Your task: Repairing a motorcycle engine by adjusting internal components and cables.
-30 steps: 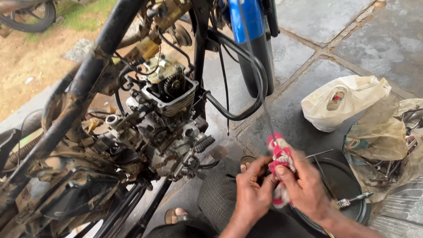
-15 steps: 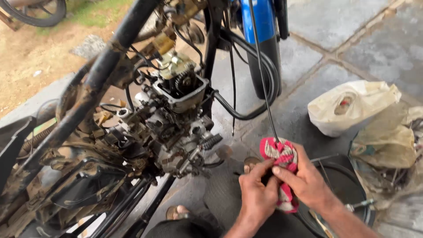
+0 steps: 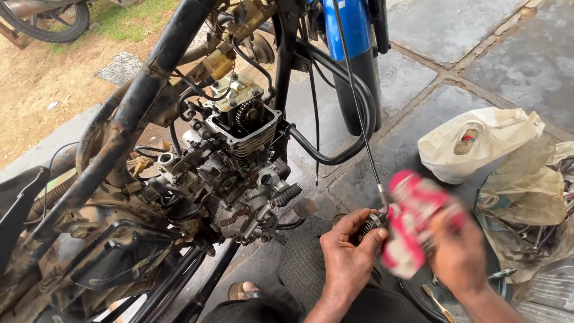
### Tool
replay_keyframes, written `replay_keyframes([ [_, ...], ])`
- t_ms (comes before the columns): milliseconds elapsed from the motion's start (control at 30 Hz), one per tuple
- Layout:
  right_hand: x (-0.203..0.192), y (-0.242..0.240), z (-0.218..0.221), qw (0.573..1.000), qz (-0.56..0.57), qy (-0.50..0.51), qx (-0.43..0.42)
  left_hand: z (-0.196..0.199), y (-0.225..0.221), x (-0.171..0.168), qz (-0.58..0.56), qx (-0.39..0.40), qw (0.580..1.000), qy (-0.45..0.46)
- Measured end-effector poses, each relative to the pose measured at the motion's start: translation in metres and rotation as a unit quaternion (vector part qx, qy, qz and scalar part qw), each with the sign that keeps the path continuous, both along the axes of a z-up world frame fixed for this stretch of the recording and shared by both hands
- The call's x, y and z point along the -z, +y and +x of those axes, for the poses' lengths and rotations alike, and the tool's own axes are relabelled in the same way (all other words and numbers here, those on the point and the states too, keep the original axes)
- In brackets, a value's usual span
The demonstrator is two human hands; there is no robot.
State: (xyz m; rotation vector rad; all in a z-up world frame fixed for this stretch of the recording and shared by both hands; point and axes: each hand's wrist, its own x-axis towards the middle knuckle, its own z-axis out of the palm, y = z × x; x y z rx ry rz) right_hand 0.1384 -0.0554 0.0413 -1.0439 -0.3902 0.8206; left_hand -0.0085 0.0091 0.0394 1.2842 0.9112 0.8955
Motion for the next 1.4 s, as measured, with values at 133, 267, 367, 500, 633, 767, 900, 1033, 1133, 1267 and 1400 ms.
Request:
replay_keyframes([
  [133,0.003,0.0,0.0,0.913,0.011,-0.387,-0.126,0.001,-0.013,-0.002,0.08,0.004,0.996,0.027],
  [267,0.016,0.03,0.014,0.894,-0.105,-0.397,-0.181,0.008,-0.009,-0.003,0.137,-0.03,0.988,0.064],
  [367,0.008,0.039,-0.005,0.885,-0.206,-0.396,-0.129,0.009,-0.012,-0.004,0.199,-0.05,0.977,0.052],
  [500,0.011,0.034,-0.003,0.887,-0.185,-0.401,-0.135,0.004,-0.005,0.007,0.181,-0.061,0.98,0.051],
  [633,0.021,0.012,-0.005,0.894,-0.046,-0.409,-0.176,-0.001,0.006,0.027,0.016,-0.056,0.998,-0.02],
  [767,0.076,-0.021,0.0,0.92,-0.123,-0.283,-0.242,-0.004,0.018,0.023,-0.059,-0.056,0.992,-0.091],
  [900,0.052,-0.017,0.005,0.96,-0.085,-0.152,-0.221,0.0,0.015,0.02,-0.125,-0.01,0.98,-0.157],
  [1033,0.014,-0.007,-0.004,0.947,0.003,-0.283,-0.155,0.003,0.008,0.021,-0.249,0.026,0.939,-0.234],
  [1133,0.038,0.016,0.007,0.902,0.043,-0.4,-0.157,0.004,0.018,0.024,-0.277,0.036,0.926,-0.256],
  [1267,0.053,0.018,0.026,0.908,0.096,-0.298,-0.277,-0.007,0.02,0.018,-0.31,0.071,0.915,-0.248],
  [1400,0.058,0.005,0.047,0.882,0.085,-0.375,-0.273,-0.004,0.019,-0.007,-0.331,0.09,0.903,-0.259],
])
